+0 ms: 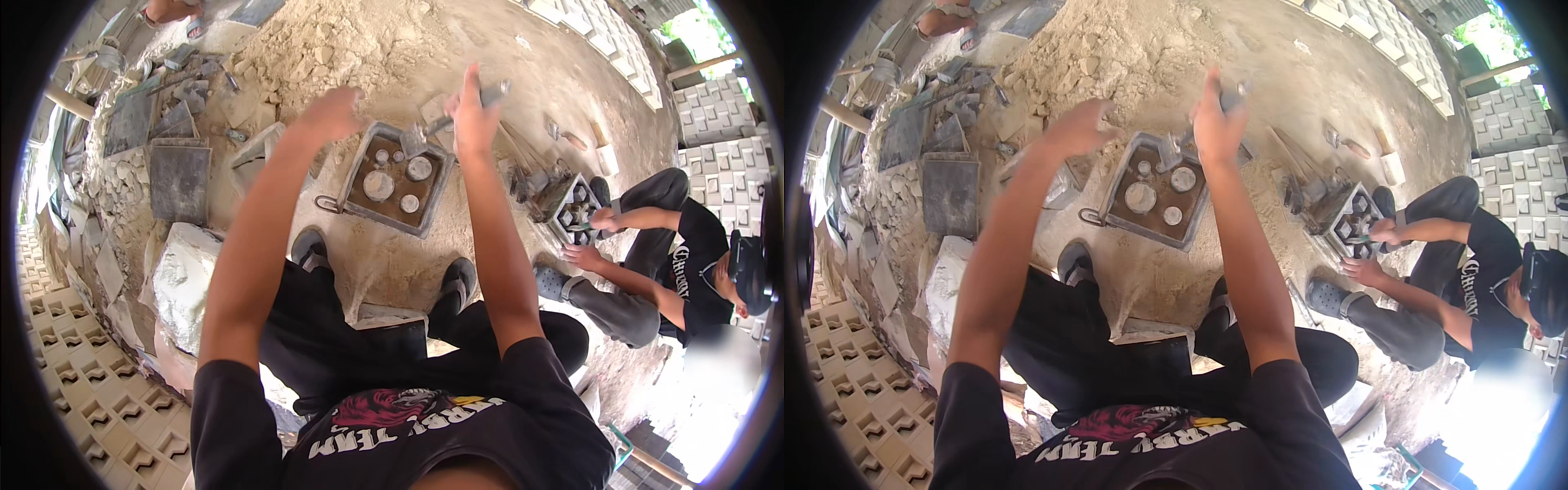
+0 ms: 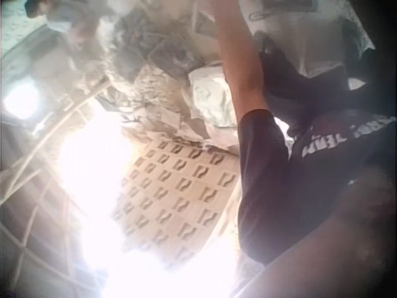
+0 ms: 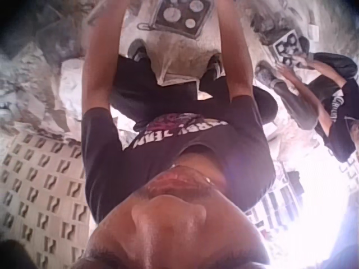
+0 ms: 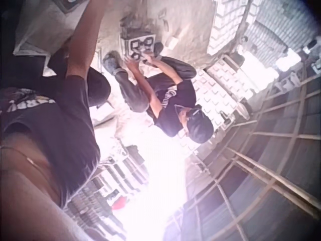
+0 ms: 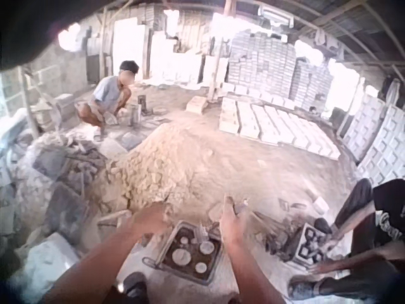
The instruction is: The person works on casting concrete blocks by repeatedly tamping a mixture into a mold using a metal rod, then smoothing the surface with a trowel and adding more dry material.
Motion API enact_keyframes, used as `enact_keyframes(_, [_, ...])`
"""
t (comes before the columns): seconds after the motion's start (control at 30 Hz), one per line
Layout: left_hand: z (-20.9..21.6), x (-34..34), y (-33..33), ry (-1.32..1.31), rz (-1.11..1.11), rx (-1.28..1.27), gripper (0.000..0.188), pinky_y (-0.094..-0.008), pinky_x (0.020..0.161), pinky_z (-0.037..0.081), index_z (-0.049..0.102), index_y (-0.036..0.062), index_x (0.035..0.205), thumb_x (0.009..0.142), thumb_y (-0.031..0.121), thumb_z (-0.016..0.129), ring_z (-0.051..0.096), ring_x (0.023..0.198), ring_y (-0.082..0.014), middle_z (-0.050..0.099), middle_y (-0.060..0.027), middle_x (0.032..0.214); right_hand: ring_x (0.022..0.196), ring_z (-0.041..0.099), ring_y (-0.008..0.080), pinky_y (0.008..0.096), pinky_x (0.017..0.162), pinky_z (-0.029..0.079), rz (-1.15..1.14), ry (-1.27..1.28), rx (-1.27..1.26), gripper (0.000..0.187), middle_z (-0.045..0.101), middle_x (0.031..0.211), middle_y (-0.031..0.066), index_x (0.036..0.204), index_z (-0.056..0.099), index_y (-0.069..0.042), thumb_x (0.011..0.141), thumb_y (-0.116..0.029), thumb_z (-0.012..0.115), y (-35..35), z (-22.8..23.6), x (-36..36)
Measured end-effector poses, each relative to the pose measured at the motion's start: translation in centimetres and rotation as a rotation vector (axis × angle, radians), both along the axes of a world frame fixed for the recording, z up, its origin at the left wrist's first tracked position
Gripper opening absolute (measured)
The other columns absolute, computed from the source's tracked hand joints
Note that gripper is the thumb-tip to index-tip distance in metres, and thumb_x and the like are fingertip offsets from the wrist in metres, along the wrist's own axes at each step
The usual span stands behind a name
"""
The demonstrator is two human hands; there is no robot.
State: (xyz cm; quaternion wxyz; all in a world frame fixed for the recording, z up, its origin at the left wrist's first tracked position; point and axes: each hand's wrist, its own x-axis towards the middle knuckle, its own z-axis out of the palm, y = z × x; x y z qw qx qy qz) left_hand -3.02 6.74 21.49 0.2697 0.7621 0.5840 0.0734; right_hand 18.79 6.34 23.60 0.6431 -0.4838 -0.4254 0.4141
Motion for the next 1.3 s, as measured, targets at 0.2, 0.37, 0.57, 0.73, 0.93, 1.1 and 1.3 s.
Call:
enact_keyframes(0.2, [-12.9, 4.1, 0.7, 0.354, -0.187, 0.12, 0.096, -0.0547, 0.117, 0.01, 0.025, 0.0136, 0.148, 0.074, 0.057, 0.07, 0.017, 0.144, -0.0295, 0.02, -0.0131, 0.156, 0.047, 0.034, 0.0056, 0.0257, 0.044, 0.026, 0.077, 0.286, 0.092, 0.041, 0.041, 0.054, -0.0035, 0.059, 0.045, -0.01, 0.098, -0.02, 0.052, -5.0, -10.7, 3.2])
enact_keyframes(0.37, [-16.9, 5.4, 3.1, 0.268, -0.25, 0.124, 0.108, -0.0557, 0.116, 0.009, 0.026, 0.0137, 0.147, 0.064, 0.065, 0.072, 0.015, 0.145, -0.0306, 0.025, -0.0124, 0.153, 0.051, 0.034, 0.0063, 0.026, 0.047, 0.026, 0.144, 0.134, -0.066, 0.04, 0.041, 0.056, -0.0029, 0.059, 0.045, -0.006, 0.097, -0.015, 0.05, -7.4, -15.8, 3.6])
enact_keyframes(0.57, [-22.0, 6.4, 3.9, -0.011, -0.249, 0.233, 0.102, -0.0543, 0.112, 0.021, 0.036, 0.011, 0.14, 0.061, 0.063, 0.075, 0.028, 0.138, -0.0297, 0.039, -0.013, 0.142, 0.053, 0.035, 0.0078, 0.0273, 0.048, 0.028, 0.102, -0.021, -0.156, 0.036, 0.042, 0.056, -0.001, 0.06, 0.045, -0.001, 0.094, -0.011, 0.048, -8.3, -15.2, 2.4])
enact_keyframes(0.73, [-22.8, 6.3, 4.8, -0.026, -0.295, 0.325, 0.097, -0.0483, 0.102, 0.032, 0.043, 0.008, 0.133, 0.061, 0.065, 0.074, 0.042, 0.122, -0.0331, 0.048, -0.0107, 0.129, 0.051, 0.032, 0.0112, 0.0286, 0.049, 0.025, 0.1, -0.025, -0.076, 0.036, 0.036, 0.053, 0.0018, 0.057, 0.035, -0.003, 0.093, -0.004, 0.041, -8.1, -15.3, 2.8])
enact_keyframes(0.93, [-23.2, 6.2, 4.8, -0.06, -0.285, 0.454, 0.092, -0.0483, 0.097, 0.037, 0.048, 0.0043, 0.128, 0.062, 0.064, 0.073, 0.045, 0.118, -0.034, 0.05, -0.0131, 0.125, 0.049, 0.037, 0.0108, 0.0291, 0.046, 0.028, 0.136, -0.035, -0.022, 0.032, 0.042, 0.054, 0.0044, 0.058, 0.04, 0.001, 0.088, -0.004, 0.048, -8.2, -15.1, 1.4])
enact_keyframes(1.1, [-23.1, 6.1, 5.1, -0.095, -0.289, 0.438, 0.091, -0.0494, 0.095, 0.038, 0.049, 0.0037, 0.128, 0.064, 0.064, 0.072, 0.045, 0.117, -0.0351, 0.05, -0.0139, 0.126, 0.048, 0.037, 0.0133, 0.0299, 0.044, 0.028, 0.098, -0.082, 0.093, 0.029, 0.041, 0.054, 0.0051, 0.058, 0.041, 0.001, 0.085, -0.002, 0.051, -8.9, -17.0, 0.3])
enact_keyframes(1.3, [-22.9, 5.9, 4.9, -0.071, -0.297, 0.397, 0.088, -0.0486, 0.099, 0.037, 0.047, 0.0052, 0.131, 0.068, 0.061, 0.071, 0.044, 0.12, -0.0356, 0.047, -0.0161, 0.129, 0.049, 0.037, 0.0111, 0.0284, 0.045, 0.028, 0.037, -0.174, -0.01, 0.031, 0.043, 0.055, 0.0034, 0.057, 0.04, -0.001, 0.087, -0.004, 0.047, -7.2, -15.1, -0.2])
